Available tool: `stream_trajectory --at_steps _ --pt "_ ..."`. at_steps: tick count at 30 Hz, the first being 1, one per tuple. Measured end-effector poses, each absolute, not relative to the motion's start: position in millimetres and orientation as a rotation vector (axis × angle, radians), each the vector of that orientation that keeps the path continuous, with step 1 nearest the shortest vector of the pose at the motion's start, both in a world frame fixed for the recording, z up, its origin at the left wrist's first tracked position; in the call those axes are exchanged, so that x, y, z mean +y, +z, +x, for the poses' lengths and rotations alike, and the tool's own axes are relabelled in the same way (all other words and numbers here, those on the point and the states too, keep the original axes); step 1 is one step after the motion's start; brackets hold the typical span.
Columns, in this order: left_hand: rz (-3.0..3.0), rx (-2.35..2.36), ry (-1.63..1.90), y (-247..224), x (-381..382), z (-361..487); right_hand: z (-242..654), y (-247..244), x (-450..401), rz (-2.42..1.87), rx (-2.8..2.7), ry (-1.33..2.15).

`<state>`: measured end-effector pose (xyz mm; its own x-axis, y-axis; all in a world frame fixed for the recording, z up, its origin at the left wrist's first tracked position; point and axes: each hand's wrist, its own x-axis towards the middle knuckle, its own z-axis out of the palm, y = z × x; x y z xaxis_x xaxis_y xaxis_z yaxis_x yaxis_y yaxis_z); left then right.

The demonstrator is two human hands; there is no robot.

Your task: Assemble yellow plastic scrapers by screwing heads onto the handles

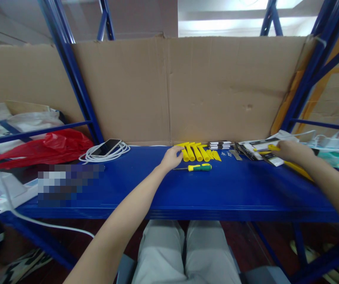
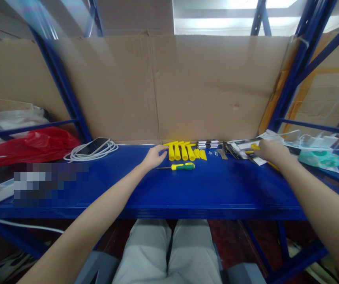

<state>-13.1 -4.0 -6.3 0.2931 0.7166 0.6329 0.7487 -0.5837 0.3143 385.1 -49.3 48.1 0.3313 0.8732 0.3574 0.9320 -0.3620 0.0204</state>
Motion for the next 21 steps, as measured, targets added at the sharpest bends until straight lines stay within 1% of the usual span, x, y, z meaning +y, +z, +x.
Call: stream_trajectory --at_steps 3,7,11,14,17,21 --pt "-2.531 -1.480 -1.263 -6 -4 -9 356 69 -52 -2.369 -1.596 -0.508" --pt "-2.580 -1.467 -1.396 -9 -4 -4 294 79 -45 -2.083 -1.665 -0.465" --pt "-2.554 -1.339 -1.448 -12 -5 -4 227 66 -27 -1.804 -1.800 -0.388" --pt "-2.536 -1.341 -1.550 -12 -3 -5 190 51 -16 -1.698 -1.912 -0.283" --pt "-2.577 -1.308 -1.703 -11 -2 -5 171 37 -13 -1.605 -1.938 -0.178" --pt "-2.593 -1.317 -1.963 -9 -2 -1 171 23 -17 -1.510 -1.925 -0.090"
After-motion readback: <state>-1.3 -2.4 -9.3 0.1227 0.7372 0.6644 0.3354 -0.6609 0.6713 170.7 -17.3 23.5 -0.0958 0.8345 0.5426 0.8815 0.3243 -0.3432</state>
